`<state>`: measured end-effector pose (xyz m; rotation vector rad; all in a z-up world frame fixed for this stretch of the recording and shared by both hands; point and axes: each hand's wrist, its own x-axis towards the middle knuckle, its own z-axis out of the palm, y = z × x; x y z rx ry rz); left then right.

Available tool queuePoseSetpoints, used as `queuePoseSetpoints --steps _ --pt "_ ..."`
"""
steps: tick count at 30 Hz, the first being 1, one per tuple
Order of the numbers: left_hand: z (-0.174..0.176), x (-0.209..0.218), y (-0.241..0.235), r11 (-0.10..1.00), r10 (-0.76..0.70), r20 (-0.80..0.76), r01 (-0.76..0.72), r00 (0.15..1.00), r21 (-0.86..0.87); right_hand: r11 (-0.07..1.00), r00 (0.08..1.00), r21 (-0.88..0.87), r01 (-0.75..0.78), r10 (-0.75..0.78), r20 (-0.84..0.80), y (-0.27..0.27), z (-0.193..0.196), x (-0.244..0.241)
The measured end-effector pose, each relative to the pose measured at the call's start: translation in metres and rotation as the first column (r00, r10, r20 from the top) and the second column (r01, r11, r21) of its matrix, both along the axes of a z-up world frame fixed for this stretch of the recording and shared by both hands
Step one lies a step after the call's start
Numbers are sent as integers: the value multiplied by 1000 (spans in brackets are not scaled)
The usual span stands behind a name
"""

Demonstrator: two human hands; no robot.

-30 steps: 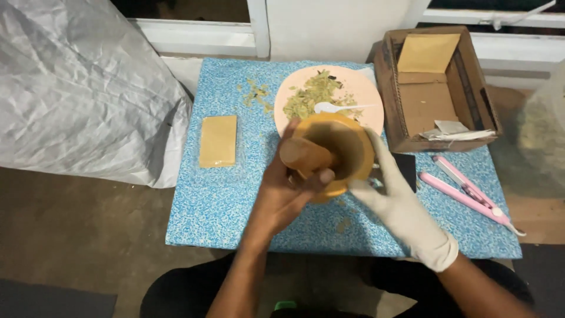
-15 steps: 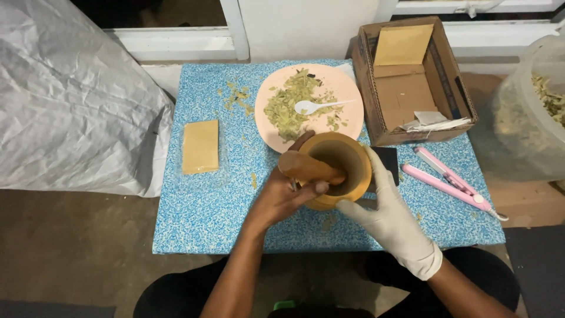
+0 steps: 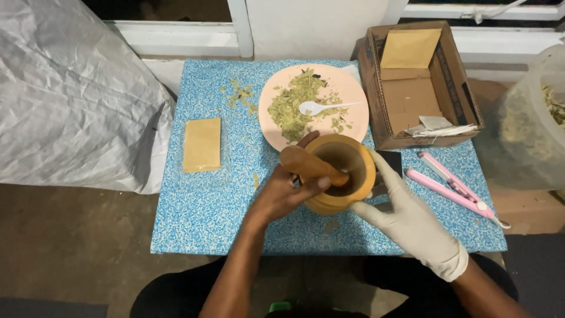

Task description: The person grinds dried green herbs in a yellow mortar using a wooden pestle. They add more herbs from a plate into the mortar and continue to crush the mixture with a repetitive pounding motion.

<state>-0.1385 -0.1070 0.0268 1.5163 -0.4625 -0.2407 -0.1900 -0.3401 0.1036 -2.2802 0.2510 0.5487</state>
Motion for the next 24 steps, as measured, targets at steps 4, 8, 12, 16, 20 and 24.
queuePoseSetpoints --steps 4,8,12,16,20,24 --pt "0 -5 4 992 125 87 -126 988 6 998 996 14 -64 63 59 -9 -18 3" --pt "13 -5 16 973 215 379 -232 900 -1 957 979 258 -131 84 184 -13 -45 5" --pt "21 -5 22 967 172 431 -236 886 99 910 931 333 -247 129 340 -12 -76 8" --pt "56 -10 22 975 102 376 -167 921 144 889 912 380 -255 91 399 0 -74 10" --pt "83 -3 32 996 82 465 -95 881 4 823 932 507 -257 71 357 6 -68 13" --pt "114 6 54 943 315 679 -302 663 -142 867 940 451 -213 56 336 3 -76 12"
